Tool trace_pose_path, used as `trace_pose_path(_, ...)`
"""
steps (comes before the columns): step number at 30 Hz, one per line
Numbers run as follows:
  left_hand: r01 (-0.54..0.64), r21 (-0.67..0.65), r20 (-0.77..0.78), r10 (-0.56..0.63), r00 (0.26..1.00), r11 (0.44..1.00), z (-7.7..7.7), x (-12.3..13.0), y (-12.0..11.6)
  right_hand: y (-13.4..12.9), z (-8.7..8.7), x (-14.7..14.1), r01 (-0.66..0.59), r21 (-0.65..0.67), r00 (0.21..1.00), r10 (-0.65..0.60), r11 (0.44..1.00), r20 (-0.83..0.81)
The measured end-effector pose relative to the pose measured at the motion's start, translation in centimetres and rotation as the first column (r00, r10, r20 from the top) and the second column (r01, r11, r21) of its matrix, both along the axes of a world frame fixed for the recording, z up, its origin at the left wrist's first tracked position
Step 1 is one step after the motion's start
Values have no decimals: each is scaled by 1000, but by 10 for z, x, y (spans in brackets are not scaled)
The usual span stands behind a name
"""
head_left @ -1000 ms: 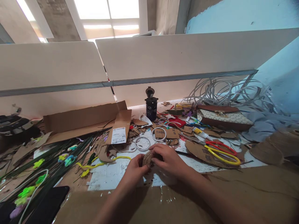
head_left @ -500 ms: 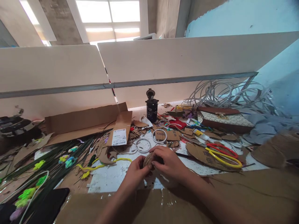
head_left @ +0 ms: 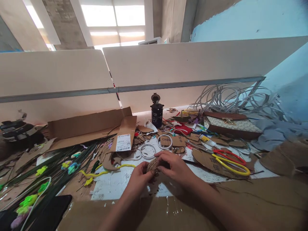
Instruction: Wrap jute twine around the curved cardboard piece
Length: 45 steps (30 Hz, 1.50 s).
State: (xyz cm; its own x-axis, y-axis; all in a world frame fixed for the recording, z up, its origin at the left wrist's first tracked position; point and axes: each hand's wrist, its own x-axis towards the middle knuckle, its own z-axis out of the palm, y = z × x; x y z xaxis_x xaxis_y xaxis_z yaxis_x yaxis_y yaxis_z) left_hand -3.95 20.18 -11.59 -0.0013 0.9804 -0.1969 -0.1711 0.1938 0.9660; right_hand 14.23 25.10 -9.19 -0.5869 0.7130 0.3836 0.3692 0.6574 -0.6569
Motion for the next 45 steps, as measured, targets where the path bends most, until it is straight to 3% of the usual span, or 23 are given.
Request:
trace_pose_path(12, -21, -19, 7, 21, 1000, 1000, 5, -1, -1, -1, 4, 1, 23, 5, 998, -23, 1000, -52)
trace_pose_path(19, -83, -8, -3, 83, 997, 997, 8, 0, -1, -8, -3, -2, 50, 304, 998, -61, 951, 27)
trace_pose_path(23, -84, -19, -8, 84, 996, 996, 10, 4, -1, -11, -6, -6, 56, 363, 996, -79, 930, 49)
trace_pose_path(32, -116, -10, -17, 116, 993, 993, 11, 2, 0, -8, -6, -3, 94, 269, 995, -83, 959, -52)
trace_pose_path(40, -113, -4, -17, 113, 993, 994, 9, 6, -1, -11, -11, -7, 82, 336, 996, -88, 938, 4)
trace_pose_path(45, -127, -6, -13, 127, 992, 992, 9, 4, -1, -8, -6, -5, 130, 244, 990, -110, 961, -93)
